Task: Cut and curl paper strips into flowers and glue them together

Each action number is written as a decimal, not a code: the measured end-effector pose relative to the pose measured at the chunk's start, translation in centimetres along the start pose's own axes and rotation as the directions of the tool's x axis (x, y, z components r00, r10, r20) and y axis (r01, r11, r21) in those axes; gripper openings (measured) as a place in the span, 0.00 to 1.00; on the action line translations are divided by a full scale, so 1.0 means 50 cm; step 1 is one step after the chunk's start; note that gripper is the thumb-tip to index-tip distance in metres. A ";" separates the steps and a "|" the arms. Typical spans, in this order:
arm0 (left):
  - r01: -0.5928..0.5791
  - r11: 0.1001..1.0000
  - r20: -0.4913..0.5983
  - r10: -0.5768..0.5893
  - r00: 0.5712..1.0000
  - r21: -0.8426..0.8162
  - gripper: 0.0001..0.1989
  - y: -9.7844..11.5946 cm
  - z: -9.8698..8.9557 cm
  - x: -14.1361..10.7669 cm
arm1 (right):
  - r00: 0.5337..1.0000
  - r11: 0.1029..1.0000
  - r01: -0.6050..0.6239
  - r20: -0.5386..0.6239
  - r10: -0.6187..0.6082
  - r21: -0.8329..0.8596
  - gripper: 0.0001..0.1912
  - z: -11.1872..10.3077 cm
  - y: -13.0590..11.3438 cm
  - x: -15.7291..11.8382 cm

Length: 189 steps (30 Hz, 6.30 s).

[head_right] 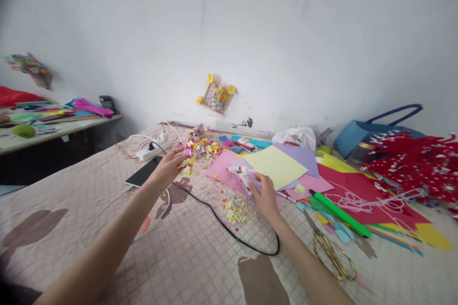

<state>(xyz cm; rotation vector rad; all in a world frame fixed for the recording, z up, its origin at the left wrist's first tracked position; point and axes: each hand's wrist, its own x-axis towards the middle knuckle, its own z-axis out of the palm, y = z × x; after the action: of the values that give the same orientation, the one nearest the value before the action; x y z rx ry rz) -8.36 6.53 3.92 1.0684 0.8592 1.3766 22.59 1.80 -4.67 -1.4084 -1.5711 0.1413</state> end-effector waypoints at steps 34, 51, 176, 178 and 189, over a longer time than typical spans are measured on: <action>-0.354 0.916 0.252 0.303 0.919 0.187 0.23 -0.048 0.133 -0.133 | 0.991 0.860 -0.132 0.068 0.113 0.494 0.11 -0.008 -0.291 -0.019; -0.472 0.777 0.195 0.431 0.881 0.416 0.22 -0.054 0.137 -0.143 | 0.997 0.862 -0.073 0.002 0.083 0.501 0.05 0.007 -0.294 -0.027; -0.222 0.958 -0.069 0.238 0.969 0.181 0.22 -0.037 0.002 -0.081 | 0.955 0.782 -0.290 0.214 0.204 0.552 0.11 0.014 -0.224 -0.090; -0.206 0.961 -0.027 0.215 0.976 0.182 0.22 -0.048 0.026 -0.098 | 0.956 0.783 -0.288 0.217 0.198 0.551 0.11 0.022 -0.228 -0.091; -0.212 0.941 0.118 0.186 0.975 0.265 0.21 -0.068 0.103 -0.173 | 0.965 0.759 -0.262 0.189 0.184 0.596 0.07 0.016 -0.249 -0.094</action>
<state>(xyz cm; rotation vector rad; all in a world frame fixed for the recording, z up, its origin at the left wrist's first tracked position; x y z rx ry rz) -2.79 -2.16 1.35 1.4568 0.9131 1.3880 12.63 -5.60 0.27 -1.0563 -1.2664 0.8303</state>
